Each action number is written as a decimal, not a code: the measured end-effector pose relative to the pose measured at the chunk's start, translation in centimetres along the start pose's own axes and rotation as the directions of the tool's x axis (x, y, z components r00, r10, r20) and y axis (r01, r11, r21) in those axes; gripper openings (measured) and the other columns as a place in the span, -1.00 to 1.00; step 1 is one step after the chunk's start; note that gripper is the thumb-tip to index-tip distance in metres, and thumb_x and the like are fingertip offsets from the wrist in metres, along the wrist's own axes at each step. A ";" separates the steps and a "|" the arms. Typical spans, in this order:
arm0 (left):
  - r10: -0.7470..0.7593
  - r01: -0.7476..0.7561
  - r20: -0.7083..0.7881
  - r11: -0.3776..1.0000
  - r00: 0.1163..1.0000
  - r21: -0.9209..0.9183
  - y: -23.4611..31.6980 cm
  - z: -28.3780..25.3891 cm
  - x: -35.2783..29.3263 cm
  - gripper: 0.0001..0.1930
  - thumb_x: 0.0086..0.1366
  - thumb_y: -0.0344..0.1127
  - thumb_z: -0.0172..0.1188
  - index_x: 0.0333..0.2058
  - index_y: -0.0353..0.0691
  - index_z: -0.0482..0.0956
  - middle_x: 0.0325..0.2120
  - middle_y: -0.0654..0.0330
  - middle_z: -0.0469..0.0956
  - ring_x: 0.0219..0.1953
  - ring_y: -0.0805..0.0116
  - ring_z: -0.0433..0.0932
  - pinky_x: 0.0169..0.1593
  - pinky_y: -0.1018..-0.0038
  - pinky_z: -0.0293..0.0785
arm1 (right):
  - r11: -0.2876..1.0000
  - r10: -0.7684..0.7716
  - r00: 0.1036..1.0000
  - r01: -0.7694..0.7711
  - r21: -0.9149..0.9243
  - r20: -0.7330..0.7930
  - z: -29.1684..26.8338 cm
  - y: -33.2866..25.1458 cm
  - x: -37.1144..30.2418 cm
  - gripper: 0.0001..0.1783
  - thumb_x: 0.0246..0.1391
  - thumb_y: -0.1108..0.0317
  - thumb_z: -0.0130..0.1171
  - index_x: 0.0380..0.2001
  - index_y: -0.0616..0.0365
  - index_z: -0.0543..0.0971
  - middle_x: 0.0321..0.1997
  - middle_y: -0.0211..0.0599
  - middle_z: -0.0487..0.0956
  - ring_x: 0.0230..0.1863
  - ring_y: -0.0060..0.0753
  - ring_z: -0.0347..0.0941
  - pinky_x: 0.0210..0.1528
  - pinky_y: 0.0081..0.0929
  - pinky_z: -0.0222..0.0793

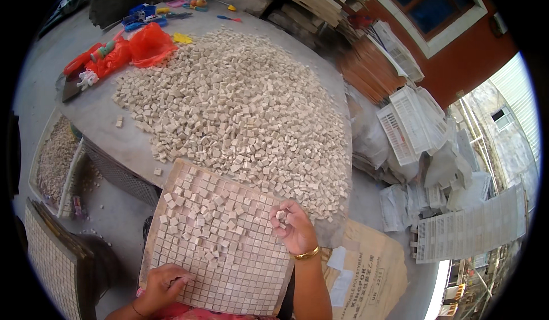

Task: The person places small white cubic pieces into the grid cells of a mesh tile sheet. They pick up the pieces from a large pile on the table and arrange them one by one into the empty slots on the sheet held in their lap.

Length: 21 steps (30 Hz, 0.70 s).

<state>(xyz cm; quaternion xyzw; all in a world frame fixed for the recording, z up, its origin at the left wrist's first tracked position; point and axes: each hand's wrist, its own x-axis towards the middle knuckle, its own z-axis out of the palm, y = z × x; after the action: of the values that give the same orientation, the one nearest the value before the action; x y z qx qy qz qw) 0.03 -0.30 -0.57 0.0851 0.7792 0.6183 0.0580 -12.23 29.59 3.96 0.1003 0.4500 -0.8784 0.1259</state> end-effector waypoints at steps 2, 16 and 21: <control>-0.027 0.027 0.008 1.000 1.000 -0.012 0.2 0.0 0.0 -0.91 0.08 -0.52 0.22 -0.39 -0.29 0.62 -0.49 0.08 0.59 -0.45 0.26 0.58 -0.38 0.48 0.48 | 0.946 0.011 1.000 -0.019 -0.322 -0.027 -0.3 0.1 0.0 -0.86 0.07 0.39 0.13 -0.29 0.18 0.53 -0.45 -0.36 0.48 -0.44 -0.53 0.36 -0.42 -0.69 0.31; -0.012 0.012 0.003 0.999 1.000 0.047 1.7 0.2 -0.6 -0.90 0.05 -0.53 0.21 -0.41 -0.29 0.64 -0.49 0.08 0.59 -0.43 0.21 0.58 -0.31 0.42 0.48 | 0.966 0.067 0.998 -0.063 -0.250 0.008 -3.4 1.3 -0.9 -0.80 0.04 0.33 0.19 -0.29 0.17 0.49 -0.44 -0.33 0.45 -0.43 -0.53 0.36 -0.48 -0.62 0.25; 0.002 -0.011 0.135 0.998 0.991 0.068 1.1 0.8 -1.3 -0.88 0.16 -0.46 0.16 -0.32 -0.33 0.60 -0.41 0.05 0.58 -0.36 0.23 0.56 -0.26 0.45 0.48 | 0.767 0.119 0.991 -0.133 -0.628 -0.065 -3.3 0.9 -2.6 -0.86 0.08 0.35 0.17 -0.35 0.19 0.52 -0.39 -0.36 0.49 -0.41 -0.50 0.40 -0.42 -0.60 0.30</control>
<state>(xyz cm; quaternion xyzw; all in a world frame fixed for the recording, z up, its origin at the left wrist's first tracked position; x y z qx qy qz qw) 1.56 0.46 0.29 0.1312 0.7939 0.5843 0.1057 -9.23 32.13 2.12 0.0915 0.7117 -0.6653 0.2061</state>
